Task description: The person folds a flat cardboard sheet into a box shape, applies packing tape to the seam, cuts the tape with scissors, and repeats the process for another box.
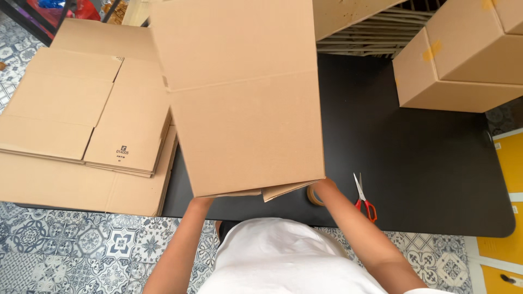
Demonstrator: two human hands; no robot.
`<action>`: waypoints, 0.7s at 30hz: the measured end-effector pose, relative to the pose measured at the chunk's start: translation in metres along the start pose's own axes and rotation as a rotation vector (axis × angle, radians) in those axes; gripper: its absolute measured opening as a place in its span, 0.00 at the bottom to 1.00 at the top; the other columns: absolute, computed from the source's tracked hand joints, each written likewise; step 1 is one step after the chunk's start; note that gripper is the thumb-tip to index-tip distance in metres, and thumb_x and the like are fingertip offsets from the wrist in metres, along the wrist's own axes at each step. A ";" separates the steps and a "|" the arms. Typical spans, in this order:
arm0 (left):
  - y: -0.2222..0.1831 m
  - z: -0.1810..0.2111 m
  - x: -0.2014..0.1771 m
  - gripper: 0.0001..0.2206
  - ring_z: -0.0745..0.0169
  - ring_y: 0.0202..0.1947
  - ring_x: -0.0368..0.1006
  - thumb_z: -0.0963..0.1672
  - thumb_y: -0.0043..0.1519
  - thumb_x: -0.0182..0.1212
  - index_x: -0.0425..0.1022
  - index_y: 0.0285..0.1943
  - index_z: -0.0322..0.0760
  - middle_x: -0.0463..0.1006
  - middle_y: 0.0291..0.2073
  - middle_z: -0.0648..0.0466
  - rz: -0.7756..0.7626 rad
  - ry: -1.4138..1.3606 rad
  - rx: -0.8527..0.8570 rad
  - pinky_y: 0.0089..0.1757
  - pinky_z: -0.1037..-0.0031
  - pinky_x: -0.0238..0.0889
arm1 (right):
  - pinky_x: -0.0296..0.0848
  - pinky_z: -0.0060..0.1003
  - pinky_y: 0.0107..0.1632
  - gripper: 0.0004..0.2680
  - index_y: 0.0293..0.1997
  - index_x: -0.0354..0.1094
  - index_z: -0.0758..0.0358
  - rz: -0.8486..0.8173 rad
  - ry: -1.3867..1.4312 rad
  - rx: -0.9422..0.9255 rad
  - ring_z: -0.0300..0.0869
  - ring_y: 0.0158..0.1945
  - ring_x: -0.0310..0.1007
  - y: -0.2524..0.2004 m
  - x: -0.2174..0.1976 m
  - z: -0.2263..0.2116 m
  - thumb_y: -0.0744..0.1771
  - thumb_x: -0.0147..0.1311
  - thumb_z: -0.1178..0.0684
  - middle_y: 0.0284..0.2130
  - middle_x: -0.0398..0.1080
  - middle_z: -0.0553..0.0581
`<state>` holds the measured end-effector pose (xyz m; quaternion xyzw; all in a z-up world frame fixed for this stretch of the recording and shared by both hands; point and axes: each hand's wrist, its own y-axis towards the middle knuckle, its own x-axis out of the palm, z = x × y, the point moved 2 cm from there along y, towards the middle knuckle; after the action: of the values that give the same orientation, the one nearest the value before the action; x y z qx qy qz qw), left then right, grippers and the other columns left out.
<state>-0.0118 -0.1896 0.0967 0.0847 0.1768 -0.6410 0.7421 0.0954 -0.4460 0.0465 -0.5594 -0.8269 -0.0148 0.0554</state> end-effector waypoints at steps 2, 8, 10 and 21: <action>-0.003 -0.016 0.006 0.42 0.57 0.62 0.51 0.41 0.46 0.65 0.42 0.68 0.52 0.56 0.60 0.57 -0.022 0.011 -0.011 0.58 0.61 0.46 | 0.76 0.44 0.41 0.32 0.65 0.37 0.63 0.009 -0.076 0.014 0.58 0.49 0.64 -0.009 -0.004 0.030 0.56 0.53 0.72 0.50 0.60 0.61; -0.013 -0.070 0.013 0.38 0.58 0.62 0.49 0.39 0.52 0.58 0.38 0.68 0.53 0.53 0.61 0.59 -0.099 0.054 -0.041 0.58 0.61 0.48 | 0.75 0.45 0.44 0.30 0.65 0.38 0.57 0.030 -0.307 0.052 0.54 0.51 0.63 -0.040 -0.017 0.099 0.59 0.51 0.69 0.51 0.59 0.56; -0.012 -0.084 0.015 0.37 0.59 0.63 0.48 0.39 0.53 0.56 0.38 0.69 0.53 0.53 0.62 0.60 -0.114 0.063 -0.056 0.58 0.61 0.48 | 0.74 0.45 0.45 0.29 0.65 0.39 0.54 0.027 -0.384 0.068 0.53 0.52 0.62 -0.049 -0.023 0.114 0.60 0.50 0.68 0.51 0.58 0.54; -0.012 0.032 -0.033 0.22 0.40 0.63 0.47 0.42 0.62 0.37 0.48 0.67 0.37 0.51 0.64 0.44 -0.033 -0.406 -0.463 0.56 0.49 0.49 | 0.74 0.45 0.25 0.09 0.40 0.69 0.52 0.314 0.228 0.500 0.49 0.26 0.72 -0.024 -0.086 0.127 0.65 0.45 0.44 0.28 0.69 0.57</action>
<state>-0.0226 -0.1728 0.1401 -0.2193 0.1674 -0.5995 0.7513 0.0955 -0.5236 -0.0883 -0.6439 -0.6970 0.1352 0.2853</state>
